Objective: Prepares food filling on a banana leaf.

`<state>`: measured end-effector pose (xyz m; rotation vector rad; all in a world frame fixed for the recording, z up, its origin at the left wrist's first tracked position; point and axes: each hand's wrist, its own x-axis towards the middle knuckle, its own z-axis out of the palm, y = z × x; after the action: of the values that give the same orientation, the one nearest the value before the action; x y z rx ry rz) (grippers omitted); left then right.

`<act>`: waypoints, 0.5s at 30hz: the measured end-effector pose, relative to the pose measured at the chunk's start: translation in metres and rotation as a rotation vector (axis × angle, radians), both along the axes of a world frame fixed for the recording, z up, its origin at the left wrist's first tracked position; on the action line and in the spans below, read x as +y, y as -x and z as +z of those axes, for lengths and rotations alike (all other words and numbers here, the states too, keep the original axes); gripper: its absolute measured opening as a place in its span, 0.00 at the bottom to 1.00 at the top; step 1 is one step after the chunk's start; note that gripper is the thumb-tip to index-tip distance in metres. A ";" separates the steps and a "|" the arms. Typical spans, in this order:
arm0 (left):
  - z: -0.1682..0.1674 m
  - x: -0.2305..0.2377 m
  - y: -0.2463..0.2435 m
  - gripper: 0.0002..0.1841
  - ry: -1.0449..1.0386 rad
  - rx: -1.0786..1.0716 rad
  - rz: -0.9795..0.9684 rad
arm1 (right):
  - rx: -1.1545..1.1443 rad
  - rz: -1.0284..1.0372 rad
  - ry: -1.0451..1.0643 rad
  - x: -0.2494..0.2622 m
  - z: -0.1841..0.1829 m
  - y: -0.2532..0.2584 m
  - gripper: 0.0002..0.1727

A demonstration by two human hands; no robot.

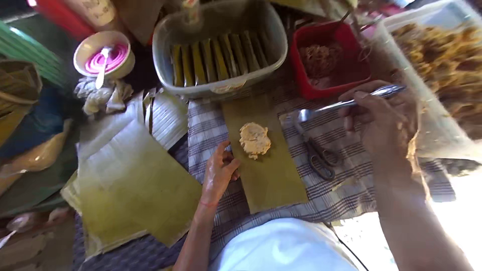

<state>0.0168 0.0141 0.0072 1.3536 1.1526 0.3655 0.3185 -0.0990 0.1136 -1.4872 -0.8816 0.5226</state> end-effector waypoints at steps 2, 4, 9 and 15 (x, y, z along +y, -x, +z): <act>-0.004 0.001 0.001 0.35 -0.014 0.003 -0.014 | -0.066 -0.121 -0.131 0.002 0.010 -0.026 0.11; -0.007 0.001 0.003 0.35 -0.012 -0.002 -0.013 | -0.204 -0.277 -0.136 0.011 0.012 -0.046 0.10; -0.005 0.000 0.003 0.35 -0.003 -0.002 0.004 | -0.432 -0.376 0.166 0.045 -0.013 -0.067 0.18; -0.005 -0.001 0.003 0.35 -0.016 -0.033 0.022 | -0.166 -0.440 -0.036 0.088 -0.045 -0.073 0.14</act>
<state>0.0143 0.0135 0.0027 1.3451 1.1404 0.4124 0.3919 -0.0115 0.0687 -1.6470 -0.6559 0.0593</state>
